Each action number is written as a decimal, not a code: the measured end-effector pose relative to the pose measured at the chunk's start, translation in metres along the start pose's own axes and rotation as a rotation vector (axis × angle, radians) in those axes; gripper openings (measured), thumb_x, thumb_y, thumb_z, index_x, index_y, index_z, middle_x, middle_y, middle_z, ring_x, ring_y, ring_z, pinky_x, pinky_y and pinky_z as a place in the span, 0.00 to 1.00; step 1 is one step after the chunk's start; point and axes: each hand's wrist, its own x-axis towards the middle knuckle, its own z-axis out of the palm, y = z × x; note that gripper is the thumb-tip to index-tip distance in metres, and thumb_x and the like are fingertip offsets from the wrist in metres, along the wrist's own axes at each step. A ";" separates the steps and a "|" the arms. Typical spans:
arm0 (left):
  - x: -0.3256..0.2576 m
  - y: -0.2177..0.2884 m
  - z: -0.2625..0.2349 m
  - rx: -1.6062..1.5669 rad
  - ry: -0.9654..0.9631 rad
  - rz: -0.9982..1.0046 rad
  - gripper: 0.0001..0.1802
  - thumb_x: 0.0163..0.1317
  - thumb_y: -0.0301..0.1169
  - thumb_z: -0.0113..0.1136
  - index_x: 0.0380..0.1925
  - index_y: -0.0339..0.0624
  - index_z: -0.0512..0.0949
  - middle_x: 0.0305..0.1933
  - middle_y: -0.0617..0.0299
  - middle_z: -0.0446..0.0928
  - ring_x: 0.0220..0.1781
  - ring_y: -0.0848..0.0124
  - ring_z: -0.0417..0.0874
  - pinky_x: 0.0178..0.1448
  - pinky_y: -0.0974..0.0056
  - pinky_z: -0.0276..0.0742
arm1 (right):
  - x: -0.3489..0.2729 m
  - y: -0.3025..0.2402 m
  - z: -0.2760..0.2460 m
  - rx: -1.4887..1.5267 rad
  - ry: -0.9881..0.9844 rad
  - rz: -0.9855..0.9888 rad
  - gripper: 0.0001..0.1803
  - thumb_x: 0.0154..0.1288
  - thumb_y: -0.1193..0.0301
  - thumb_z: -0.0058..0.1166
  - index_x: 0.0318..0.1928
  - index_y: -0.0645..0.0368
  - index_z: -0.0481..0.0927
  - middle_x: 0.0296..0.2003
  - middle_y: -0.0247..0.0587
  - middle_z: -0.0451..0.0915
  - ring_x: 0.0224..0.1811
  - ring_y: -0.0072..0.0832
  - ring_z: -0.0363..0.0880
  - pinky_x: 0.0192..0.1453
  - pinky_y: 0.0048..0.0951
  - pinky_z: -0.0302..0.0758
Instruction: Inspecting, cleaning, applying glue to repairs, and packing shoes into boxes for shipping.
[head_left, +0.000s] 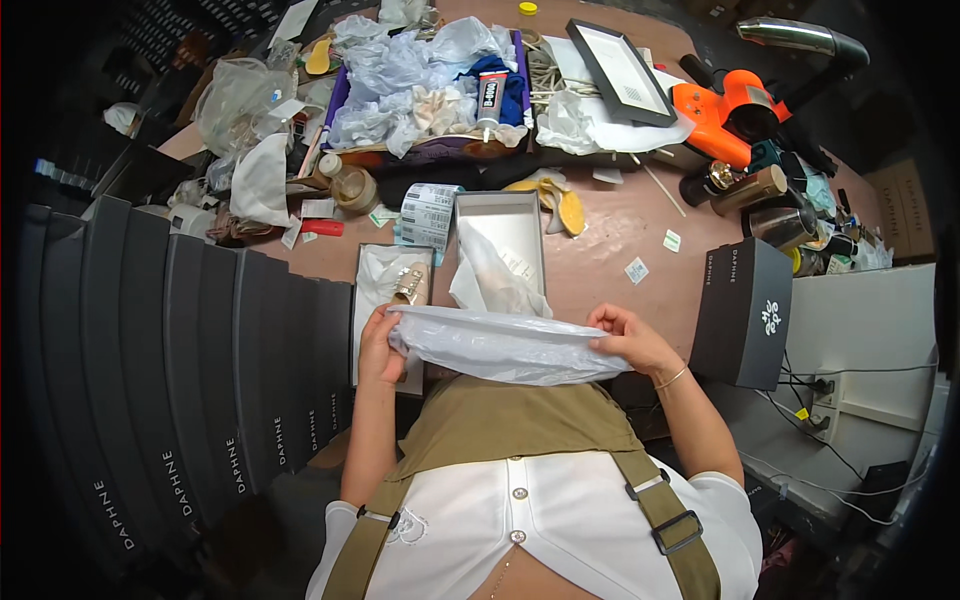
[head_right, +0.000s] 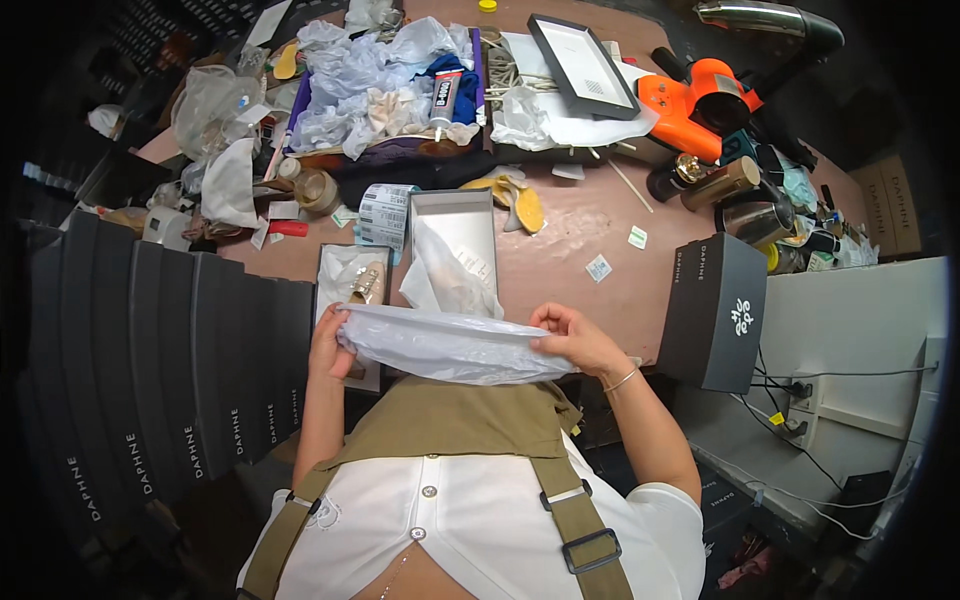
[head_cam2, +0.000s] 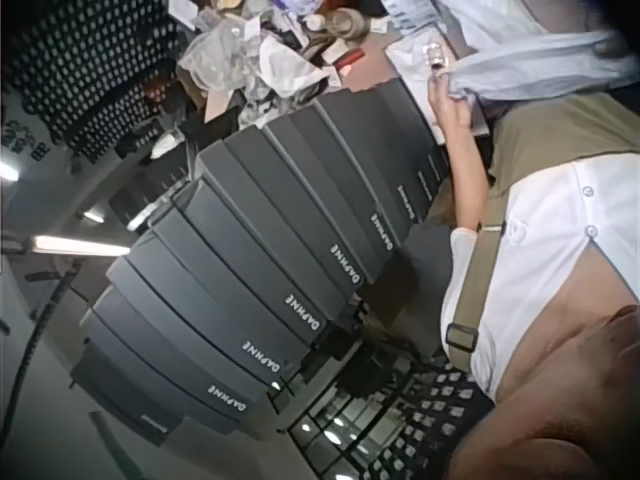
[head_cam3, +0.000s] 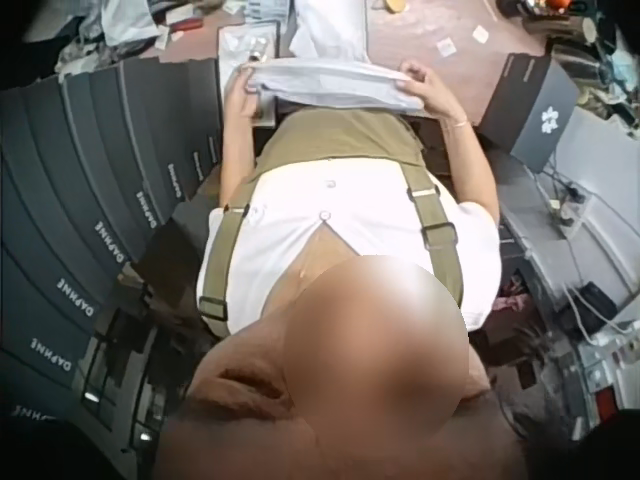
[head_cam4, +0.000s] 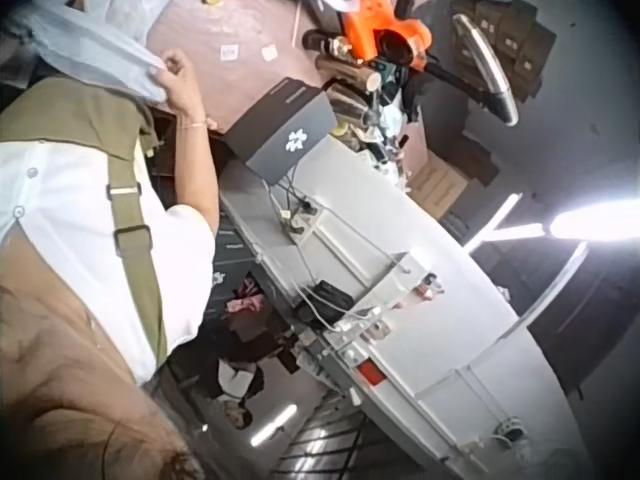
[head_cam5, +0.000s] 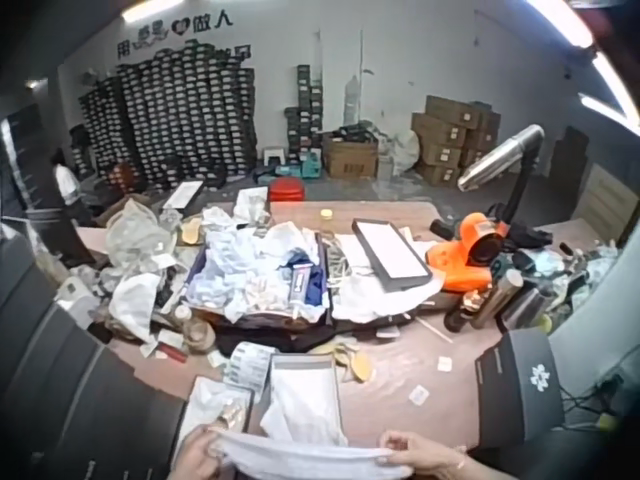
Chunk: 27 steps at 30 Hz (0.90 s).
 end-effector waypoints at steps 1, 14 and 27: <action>-0.002 0.008 -0.001 0.015 0.001 -0.002 0.11 0.59 0.22 0.56 0.43 0.41 0.71 0.38 0.62 0.77 0.38 0.73 0.79 0.43 0.68 0.77 | -0.001 -0.001 -0.005 -0.327 -0.002 -0.023 0.08 0.54 0.75 0.61 0.33 0.57 0.75 0.29 0.27 0.76 0.30 0.16 0.72 0.34 0.21 0.69; -0.005 0.015 0.000 0.372 -0.107 0.121 0.09 0.60 0.24 0.60 0.39 0.36 0.73 0.36 0.60 0.78 0.36 0.77 0.78 0.42 0.72 0.75 | -0.035 0.033 -0.082 -0.542 0.293 0.263 0.17 0.66 0.61 0.53 0.28 0.64 0.77 0.18 0.32 0.73 0.18 0.18 0.72 0.21 0.20 0.68; -0.006 0.028 0.035 0.601 -0.279 0.145 0.08 0.59 0.27 0.62 0.36 0.37 0.75 0.32 0.67 0.75 0.33 0.82 0.73 0.38 0.74 0.70 | 0.077 0.015 0.034 -0.790 -0.098 -0.297 0.19 0.63 0.62 0.55 0.47 0.64 0.76 0.33 0.54 0.79 0.36 0.42 0.78 0.43 0.36 0.72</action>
